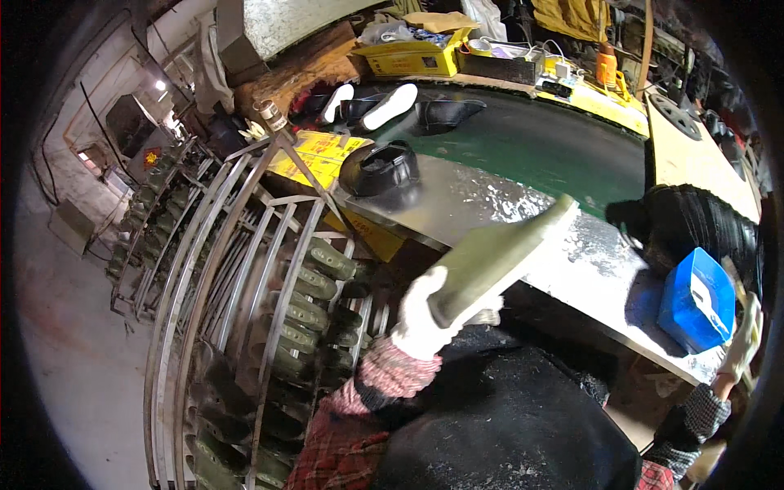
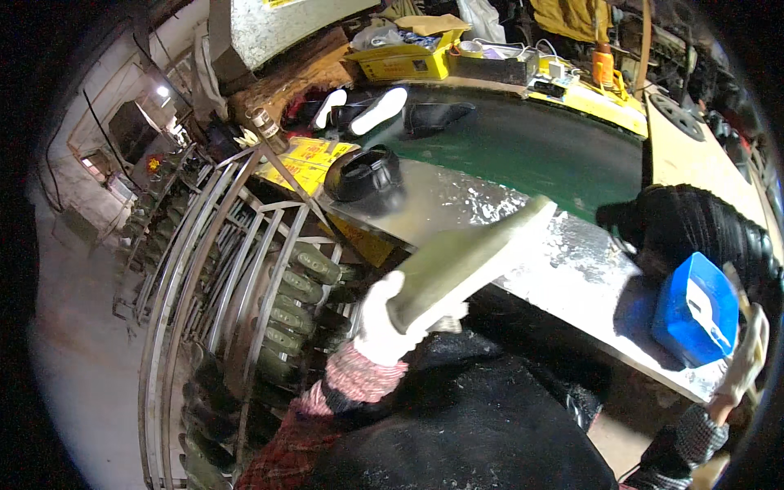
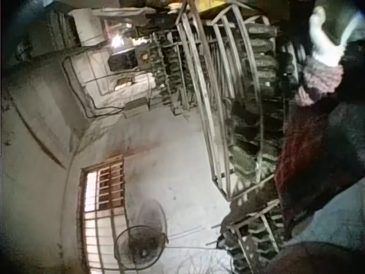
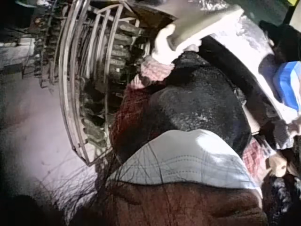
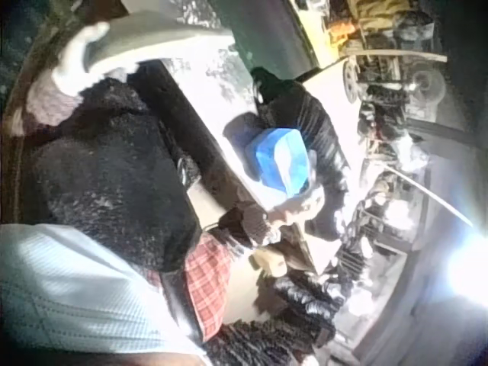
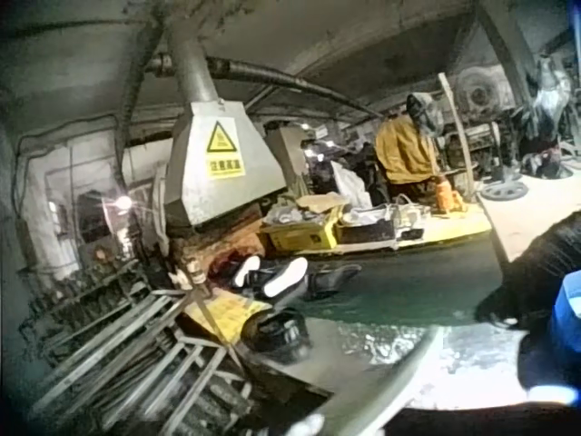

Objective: Applying adhesive to the underside of shoe soles and insoles using a brush.

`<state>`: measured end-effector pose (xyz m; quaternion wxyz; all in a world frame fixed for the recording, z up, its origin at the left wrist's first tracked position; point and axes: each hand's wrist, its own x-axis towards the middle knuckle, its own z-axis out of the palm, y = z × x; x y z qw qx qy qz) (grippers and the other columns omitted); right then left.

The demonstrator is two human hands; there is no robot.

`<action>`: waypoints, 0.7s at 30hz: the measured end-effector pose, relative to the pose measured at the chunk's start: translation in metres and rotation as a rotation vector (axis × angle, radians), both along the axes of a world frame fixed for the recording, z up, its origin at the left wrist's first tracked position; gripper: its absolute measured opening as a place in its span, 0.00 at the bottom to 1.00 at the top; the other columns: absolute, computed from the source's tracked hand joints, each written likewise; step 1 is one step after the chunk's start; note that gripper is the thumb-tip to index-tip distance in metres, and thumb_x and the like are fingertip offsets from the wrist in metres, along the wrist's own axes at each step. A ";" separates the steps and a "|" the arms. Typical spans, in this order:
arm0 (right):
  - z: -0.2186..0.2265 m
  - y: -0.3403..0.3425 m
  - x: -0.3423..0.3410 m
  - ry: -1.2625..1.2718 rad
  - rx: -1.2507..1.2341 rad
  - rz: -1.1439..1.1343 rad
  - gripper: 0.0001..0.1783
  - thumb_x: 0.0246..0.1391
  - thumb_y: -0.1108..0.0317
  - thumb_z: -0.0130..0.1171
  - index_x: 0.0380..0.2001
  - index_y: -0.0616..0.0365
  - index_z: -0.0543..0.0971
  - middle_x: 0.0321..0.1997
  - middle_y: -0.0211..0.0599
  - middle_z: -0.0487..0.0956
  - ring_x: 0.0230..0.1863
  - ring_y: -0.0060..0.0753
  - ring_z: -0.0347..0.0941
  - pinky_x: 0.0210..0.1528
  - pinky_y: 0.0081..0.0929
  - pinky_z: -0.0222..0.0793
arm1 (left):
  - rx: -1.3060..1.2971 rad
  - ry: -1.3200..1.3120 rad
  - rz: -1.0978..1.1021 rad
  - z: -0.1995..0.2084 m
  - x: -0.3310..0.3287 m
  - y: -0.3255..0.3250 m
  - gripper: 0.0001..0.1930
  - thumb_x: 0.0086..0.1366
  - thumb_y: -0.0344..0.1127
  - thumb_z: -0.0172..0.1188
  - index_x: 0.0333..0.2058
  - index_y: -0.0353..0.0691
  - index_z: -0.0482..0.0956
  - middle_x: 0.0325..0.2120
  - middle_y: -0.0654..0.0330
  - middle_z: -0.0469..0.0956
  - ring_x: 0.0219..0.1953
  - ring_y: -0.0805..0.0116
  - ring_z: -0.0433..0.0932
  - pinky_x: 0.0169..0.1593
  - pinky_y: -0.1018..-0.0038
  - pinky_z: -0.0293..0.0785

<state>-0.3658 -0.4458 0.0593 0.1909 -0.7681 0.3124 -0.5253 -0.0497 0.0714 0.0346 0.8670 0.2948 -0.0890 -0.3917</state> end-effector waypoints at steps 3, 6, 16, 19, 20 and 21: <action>-0.011 -0.031 0.009 0.255 0.300 0.073 0.17 0.64 0.53 0.54 0.34 0.57 0.79 0.25 0.23 0.70 0.24 0.15 0.60 0.27 0.18 0.56 | 0.005 0.129 -0.057 -0.009 -0.012 -0.044 0.37 0.64 0.51 0.50 0.61 0.24 0.57 0.48 0.32 0.72 0.41 0.41 0.79 0.48 0.50 0.78; -0.036 -0.039 0.031 0.380 0.321 0.101 0.15 0.63 0.55 0.56 0.29 0.55 0.76 0.21 0.18 0.66 0.21 0.11 0.56 0.23 0.15 0.50 | -0.104 0.153 -0.105 -0.037 -0.019 -0.057 0.36 0.66 0.51 0.49 0.61 0.25 0.57 0.51 0.34 0.71 0.47 0.41 0.77 0.53 0.48 0.75; 0.009 0.068 -0.003 0.144 -0.012 0.192 0.13 0.65 0.67 0.51 0.46 0.62 0.80 0.44 0.31 0.78 0.44 0.20 0.73 0.47 0.17 0.67 | -0.070 0.774 -0.424 -0.087 -0.030 -0.013 0.44 0.60 0.73 0.47 0.50 0.29 0.72 0.36 0.43 0.78 0.31 0.54 0.81 0.22 0.68 0.78; 0.022 0.194 0.140 0.214 0.311 0.675 0.11 0.59 0.67 0.55 0.39 0.63 0.81 0.33 0.39 0.81 0.34 0.28 0.78 0.38 0.25 0.73 | -0.149 0.632 -0.251 -0.115 -0.029 -0.005 0.39 0.66 0.68 0.41 0.55 0.35 0.70 0.38 0.43 0.79 0.33 0.50 0.83 0.26 0.61 0.82; 0.026 0.223 0.174 0.264 0.224 0.974 0.09 0.54 0.71 0.60 0.38 0.62 0.82 0.33 0.37 0.82 0.35 0.31 0.79 0.39 0.25 0.74 | -0.179 0.600 -0.224 -0.121 -0.030 0.000 0.37 0.67 0.66 0.41 0.56 0.36 0.70 0.38 0.44 0.80 0.33 0.49 0.83 0.27 0.59 0.83; 0.018 0.238 0.197 0.293 0.121 1.072 0.14 0.52 0.68 0.65 0.42 0.61 0.82 0.39 0.43 0.82 0.41 0.32 0.79 0.43 0.27 0.73 | -0.042 0.791 -0.174 -0.124 -0.028 0.000 0.50 0.53 0.80 0.44 0.54 0.36 0.69 0.35 0.42 0.79 0.22 0.52 0.79 0.16 0.69 0.74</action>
